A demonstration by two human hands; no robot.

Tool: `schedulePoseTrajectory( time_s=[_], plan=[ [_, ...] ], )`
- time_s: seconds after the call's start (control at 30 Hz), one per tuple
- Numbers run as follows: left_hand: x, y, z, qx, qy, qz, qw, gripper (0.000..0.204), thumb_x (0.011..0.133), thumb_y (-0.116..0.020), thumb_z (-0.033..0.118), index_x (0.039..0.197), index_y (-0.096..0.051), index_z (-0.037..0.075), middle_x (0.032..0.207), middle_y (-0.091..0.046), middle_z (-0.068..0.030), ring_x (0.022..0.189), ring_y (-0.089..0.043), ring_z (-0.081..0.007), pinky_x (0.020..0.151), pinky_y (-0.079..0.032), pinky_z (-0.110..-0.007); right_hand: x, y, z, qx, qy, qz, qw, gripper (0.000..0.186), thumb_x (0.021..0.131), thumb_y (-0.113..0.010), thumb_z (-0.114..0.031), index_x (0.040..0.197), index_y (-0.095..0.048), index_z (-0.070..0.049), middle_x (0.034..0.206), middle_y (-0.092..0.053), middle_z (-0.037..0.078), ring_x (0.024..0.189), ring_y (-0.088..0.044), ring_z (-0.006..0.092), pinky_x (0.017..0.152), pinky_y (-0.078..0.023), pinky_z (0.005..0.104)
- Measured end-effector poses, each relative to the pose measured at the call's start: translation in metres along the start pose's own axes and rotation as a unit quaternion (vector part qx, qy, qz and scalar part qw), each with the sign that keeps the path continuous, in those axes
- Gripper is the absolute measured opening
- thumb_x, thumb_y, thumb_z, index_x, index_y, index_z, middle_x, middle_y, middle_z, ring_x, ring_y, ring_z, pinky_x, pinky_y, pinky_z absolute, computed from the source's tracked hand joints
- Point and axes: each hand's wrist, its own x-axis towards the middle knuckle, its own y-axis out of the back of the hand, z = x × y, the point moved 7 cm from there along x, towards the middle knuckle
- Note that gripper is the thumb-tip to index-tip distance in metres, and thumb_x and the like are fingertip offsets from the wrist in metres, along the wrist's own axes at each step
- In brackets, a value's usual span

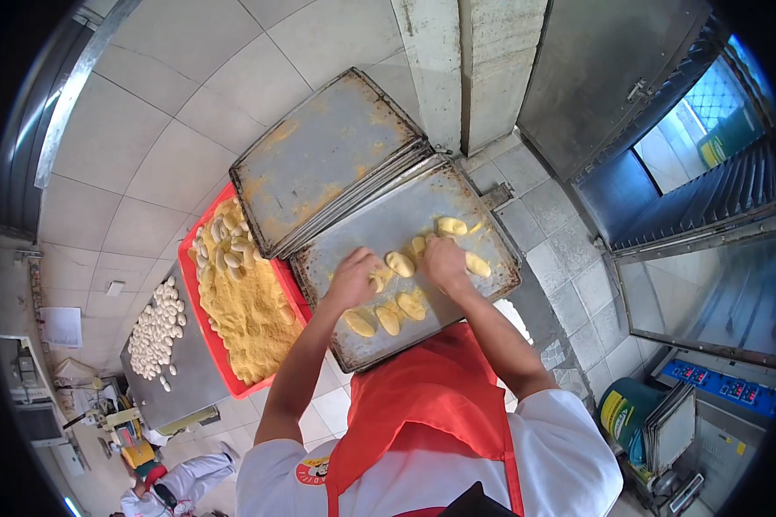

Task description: The person places pieces of dough into a tray of yellow cornmeal, coats them by hand, arranges them onto a metal baking tray, and slides the filled tray into a rack inside a commercial oven.

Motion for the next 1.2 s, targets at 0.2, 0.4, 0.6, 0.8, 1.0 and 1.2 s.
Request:
schedulePoseTrajectory(
  time_s=[0.2,0.4,0.6,0.8,1.0,1.2],
  plan=[
    [-0.072,0.008,-0.069,0.09,0.137,-0.016,0.986,0.03,0.07,-0.074,0.016,0.099,-0.066,0.013,0.109,-0.059,-0.0071,0.111,-0.055,-0.0297,0.094,-0.045,-0.043,0.004,-0.022,-0.022,-0.083,0.136,0.026,0.987,0.024,0.09,-0.051,-0.017,0.097,-0.069,-0.003,0.111,-0.067,0.022,0.1,-0.067,0.0365,0.084,-0.056,0.0448],
    [-0.063,0.007,-0.031,0.098,0.076,0.03,0.992,0.032,0.073,-0.075,0.025,0.103,-0.07,0.017,0.11,-0.062,-0.0028,0.113,-0.054,-0.0257,0.094,-0.044,-0.043,-0.005,-0.002,-0.051,-0.064,0.164,0.006,0.984,0.018,0.088,-0.056,-0.017,0.097,-0.068,-0.006,0.103,-0.064,0.021,0.095,-0.065,0.0378,0.081,-0.055,0.046],
    [-0.08,0.07,-0.084,0.064,0.06,0.176,0.981,0.025,0.076,-0.075,0.027,0.097,-0.071,0.013,0.102,-0.067,-0.008,0.104,-0.061,-0.0298,0.09,-0.048,-0.043,-0.04,-0.024,-0.116,0.122,0.186,0.023,0.975,0.017,0.08,-0.069,-0.016,0.092,-0.065,-0.005,0.094,-0.062,0.021,0.086,-0.062,0.0418,0.075,-0.051,0.0499],
    [-0.205,0.251,-0.343,0.251,0.381,0.27,0.848,0.06,0.081,-0.067,0.055,0.125,-0.064,0.013,0.131,-0.059,-0.0175,0.119,-0.055,-0.0376,0.1,-0.045,-0.047,-0.072,-0.138,-0.246,0.262,0.235,-0.189,0.917,0.031,0.083,-0.073,-0.022,0.107,-0.065,-0.005,0.102,-0.066,0.019,0.088,-0.066,0.0332,0.078,-0.053,0.0419],
    [-0.317,0.167,-0.389,0.172,0.284,0.181,0.926,0.081,0.072,-0.075,0.059,0.135,-0.055,0.012,0.146,-0.044,-0.0194,0.135,-0.041,-0.039,0.109,-0.035,-0.053,-0.11,-0.305,-0.323,0.504,-0.085,-0.265,0.818,0.075,0.09,-0.068,-0.041,0.148,-0.035,-0.006,0.143,-0.049,0.011,0.132,-0.044,0.0329,0.107,-0.034,0.057],
    [-0.405,0.109,-0.286,0.03,0.375,0.258,0.89,0.097,0.064,-0.087,0.039,0.147,-0.042,0.018,0.151,-0.029,-0.0222,0.13,-0.038,-0.0456,0.106,-0.035,-0.057,-0.133,-0.393,-0.357,0.683,-0.343,-0.274,0.583,0.07,0.091,-0.056,-0.056,0.144,-0.044,-0.012,0.141,-0.053,0.011,0.127,-0.049,0.0327,0.109,-0.032,0.0551]
  ],
)
